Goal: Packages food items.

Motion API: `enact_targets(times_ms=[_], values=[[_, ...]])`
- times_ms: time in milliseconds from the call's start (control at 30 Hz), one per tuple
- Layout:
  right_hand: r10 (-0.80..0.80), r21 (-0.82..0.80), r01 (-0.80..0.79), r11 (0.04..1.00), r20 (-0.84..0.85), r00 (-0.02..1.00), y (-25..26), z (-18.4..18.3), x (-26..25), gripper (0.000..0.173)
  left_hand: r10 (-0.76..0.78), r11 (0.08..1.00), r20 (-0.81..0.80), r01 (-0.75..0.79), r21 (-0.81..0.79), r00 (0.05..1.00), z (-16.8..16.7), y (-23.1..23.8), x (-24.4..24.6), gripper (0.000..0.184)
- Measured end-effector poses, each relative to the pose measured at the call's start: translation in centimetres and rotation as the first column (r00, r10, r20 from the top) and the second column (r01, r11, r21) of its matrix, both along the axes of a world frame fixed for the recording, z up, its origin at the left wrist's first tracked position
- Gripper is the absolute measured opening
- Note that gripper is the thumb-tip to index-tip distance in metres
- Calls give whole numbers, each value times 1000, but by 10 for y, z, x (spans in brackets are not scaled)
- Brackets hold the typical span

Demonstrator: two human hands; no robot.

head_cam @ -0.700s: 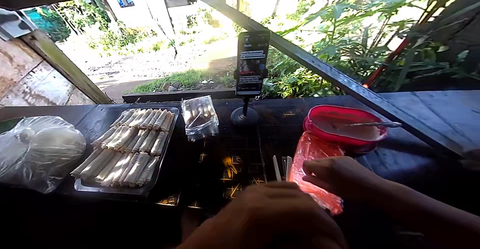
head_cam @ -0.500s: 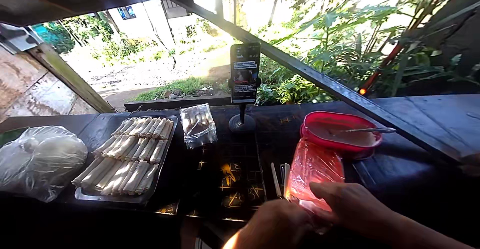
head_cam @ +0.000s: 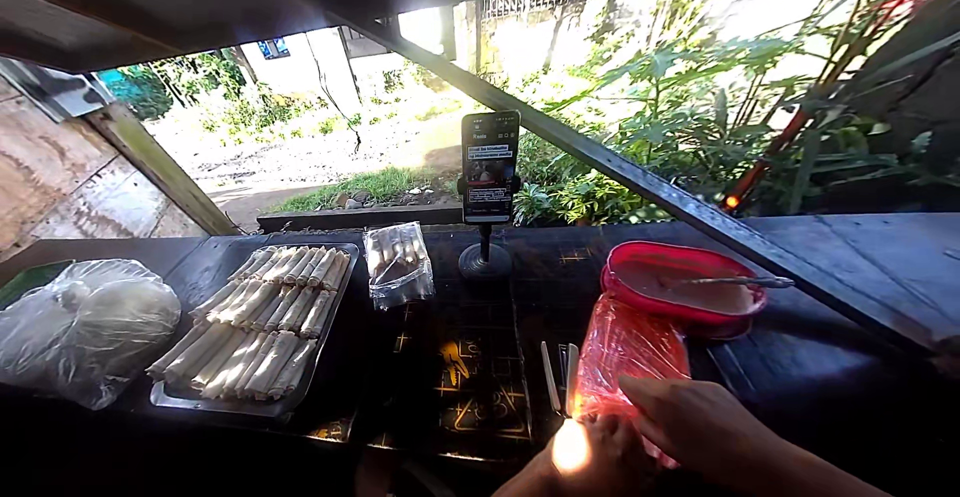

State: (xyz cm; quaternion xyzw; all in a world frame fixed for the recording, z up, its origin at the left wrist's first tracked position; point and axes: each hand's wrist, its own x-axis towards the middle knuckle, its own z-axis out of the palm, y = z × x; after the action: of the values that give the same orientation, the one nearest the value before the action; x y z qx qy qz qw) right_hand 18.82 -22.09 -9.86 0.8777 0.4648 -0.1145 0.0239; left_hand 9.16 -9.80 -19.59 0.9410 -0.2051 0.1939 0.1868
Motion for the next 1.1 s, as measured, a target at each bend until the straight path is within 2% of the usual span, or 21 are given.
enact_targets(times_ms=[100, 167, 233, 333, 400, 567, 633, 667, 733, 800, 900, 1000, 1033, 1100], values=[[-39, -97, 33, 995, -66, 997, 3, 8, 0, 14, 57, 998, 19, -57, 20, 998, 6, 1, 2, 9], [-82, -218, 44, 975, -167, 983, 7, 19, 1, 22, 122, 993, 54, -121, -13, 991, 9, 0, 5, 4], [-114, -298, 38, 954, -244, 963, 9, 24, 2, 39, 152, 982, -2, -152, -115, 988, 12, 0, 8, 4], [-132, -294, 54, 954, -255, 958, 9, 14, 1, 56, 88, 943, -207, -149, -298, 974, 20, 6, 11, 12], [-182, -291, 107, 951, -242, 953, 12, 8, -2, 56, -1, 898, -291, -128, -422, 957, 25, 12, 11, 14], [-189, -234, 154, 960, -138, 972, 10, -11, -4, 48, -62, 825, -213, -70, -561, 975, 30, 26, -2, 12], [-174, -213, 141, 967, -148, 973, 8, -14, -1, 47, -90, 751, -204, -68, -657, 975, 37, 42, -15, 12], [-182, -223, 144, 964, -160, 970, 9, -13, 0, 47, -103, 677, -237, -107, -728, 966, 42, 51, -24, 13], [-203, -263, 154, 952, -171, 964, 12, -13, 0, 50, -100, 440, -302, -230, -868, 948, 50, 74, -42, 11], [-198, -285, 145, 947, -167, 966, 12, -17, 1, 50, -24, 203, -305, -294, -934, 952, 52, 101, -61, 9], [-218, -329, 144, 933, -199, 956, 11, -17, 8, 55, 260, -4, -333, -344, -939, 906, 48, 141, -93, 12], [-229, -271, 149, 951, -295, 928, 10, -8, 21, 70, 603, -74, -328, -359, -930, 727, 38, 167, -123, 9], [-198, -174, 147, 974, -329, 923, 10, -5, 25, 70, 678, -70, -276, -313, -947, 681, 32, 172, -130, 9], [-61, 94, 102, 990, -364, 929, 16, 4, 22, 58, 762, -24, -172, -238, -971, 625, 27, 173, -138, 12]])
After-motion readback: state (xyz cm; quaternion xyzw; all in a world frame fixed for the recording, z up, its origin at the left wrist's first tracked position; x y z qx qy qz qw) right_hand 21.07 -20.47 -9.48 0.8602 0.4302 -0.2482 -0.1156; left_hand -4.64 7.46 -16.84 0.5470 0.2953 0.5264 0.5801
